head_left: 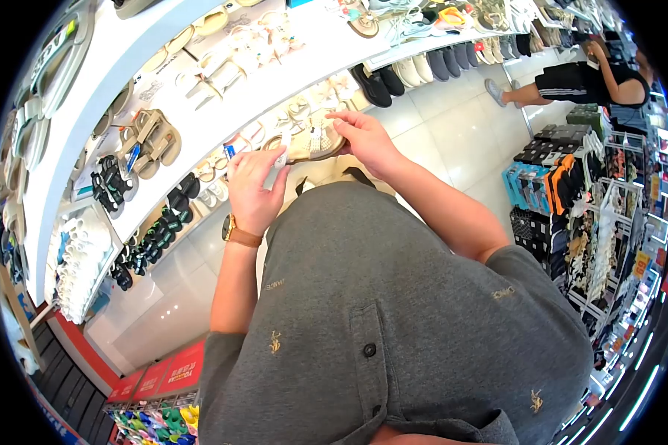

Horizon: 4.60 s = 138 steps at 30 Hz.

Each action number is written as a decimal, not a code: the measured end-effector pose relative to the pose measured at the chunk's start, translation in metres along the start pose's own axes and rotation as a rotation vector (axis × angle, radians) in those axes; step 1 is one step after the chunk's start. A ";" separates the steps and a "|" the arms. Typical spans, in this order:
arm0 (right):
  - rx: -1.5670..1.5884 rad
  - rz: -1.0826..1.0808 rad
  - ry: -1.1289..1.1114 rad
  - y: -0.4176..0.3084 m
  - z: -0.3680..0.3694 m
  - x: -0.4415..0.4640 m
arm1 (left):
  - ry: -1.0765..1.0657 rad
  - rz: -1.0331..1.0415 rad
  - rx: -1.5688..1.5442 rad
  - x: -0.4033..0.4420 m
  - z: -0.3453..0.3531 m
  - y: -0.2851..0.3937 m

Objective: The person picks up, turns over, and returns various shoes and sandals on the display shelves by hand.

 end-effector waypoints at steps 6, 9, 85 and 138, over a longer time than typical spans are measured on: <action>0.046 0.010 0.032 0.000 -0.006 -0.012 | -0.022 0.058 -0.020 0.000 0.004 0.008; 0.039 0.016 0.036 0.003 -0.011 -0.012 | -0.006 -0.029 -0.109 -0.005 0.007 0.006; 0.367 -0.018 0.164 -0.072 -0.032 0.210 | -0.071 -0.327 -0.194 -0.018 0.019 0.018; -0.530 -0.422 0.721 -0.103 -0.090 0.261 | -0.229 -0.709 -0.578 -0.051 0.049 0.002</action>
Point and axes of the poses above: each hand's wrist, its own x-axis towards the middle knuckle, its own z-axis out of the palm, y = z × x, the point moved 1 cm from there along x, towards the middle knuckle, and after that the axes turned 13 degrees about x, right-handed, at the moved point
